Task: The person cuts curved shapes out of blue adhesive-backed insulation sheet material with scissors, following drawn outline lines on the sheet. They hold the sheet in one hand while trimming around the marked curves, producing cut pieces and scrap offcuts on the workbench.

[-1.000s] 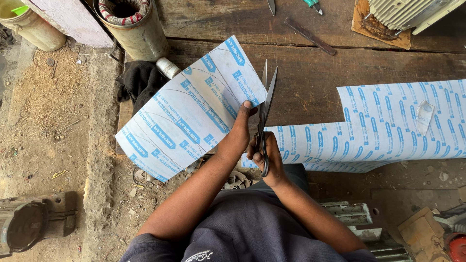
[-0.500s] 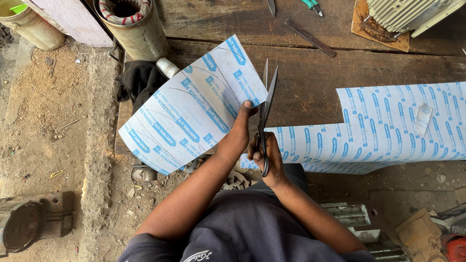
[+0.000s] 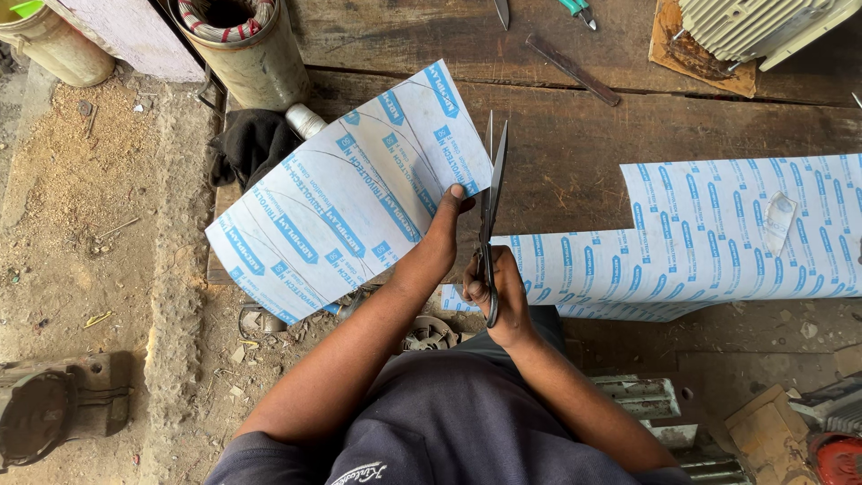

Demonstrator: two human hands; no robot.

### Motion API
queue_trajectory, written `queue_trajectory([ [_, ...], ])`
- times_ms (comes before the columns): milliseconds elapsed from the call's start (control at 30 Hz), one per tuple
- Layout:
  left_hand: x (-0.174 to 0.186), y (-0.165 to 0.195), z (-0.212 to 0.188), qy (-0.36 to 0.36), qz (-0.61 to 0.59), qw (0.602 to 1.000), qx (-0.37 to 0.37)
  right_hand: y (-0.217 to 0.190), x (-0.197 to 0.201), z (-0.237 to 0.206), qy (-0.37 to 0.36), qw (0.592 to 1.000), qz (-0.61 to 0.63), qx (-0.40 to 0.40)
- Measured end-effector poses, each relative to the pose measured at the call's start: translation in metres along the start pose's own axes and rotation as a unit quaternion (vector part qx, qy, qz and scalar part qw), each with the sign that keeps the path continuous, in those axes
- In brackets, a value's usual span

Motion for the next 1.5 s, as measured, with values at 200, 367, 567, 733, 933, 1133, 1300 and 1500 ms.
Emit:
queue_trajectory([
  [200, 0.002, 0.002, 0.004, -0.008, -0.023, 0.999, -0.029, 0.002, 0.003, -0.001, 0.012, 1.000, -0.004, -0.014],
  [367, -0.001, -0.007, 0.013, -0.050, -0.017, 0.998, -0.015, 0.006, 0.005, -0.002, 0.011, 0.999, 0.020, -0.023],
  [567, 0.002, -0.009, 0.016, -0.076, 0.007, 0.997, 0.000, 0.007, 0.009, -0.004, 0.007, 1.000, 0.018, -0.024],
  [733, 0.008, -0.010, 0.017, -0.077, 0.096, 0.992, 0.042, 0.007, 0.010, -0.005, 0.007, 0.999, 0.020, -0.024],
  [933, 0.007, -0.003, 0.015, -0.070, 0.080, 0.994, 0.025, 0.005, 0.008, -0.005, 0.006, 1.000, 0.010, -0.014],
  [1133, 0.007, -0.002, 0.012, -0.074, 0.062, 0.995, 0.025, 0.006, 0.011, -0.007, 0.010, 0.999, 0.012, -0.029],
  [1300, 0.005, -0.001, 0.013, -0.099, 0.078, 0.991, 0.050, 0.011, 0.013, -0.009, 0.014, 0.999, 0.014, -0.042],
  [1500, 0.008, 0.023, 0.005, -0.112, 0.068, 0.991, -0.026, 0.011, 0.018, -0.013, 0.013, 0.999, -0.013, -0.048],
])
Point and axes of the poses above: each hand's wrist, its own z-axis towards the middle knuckle, its own x-axis out of the back of the hand, y = z × x, the point moved 9 cm from there along z, towards the middle knuckle, and after that the axes turned 7 degrees about -z, right-handed, at the moved point
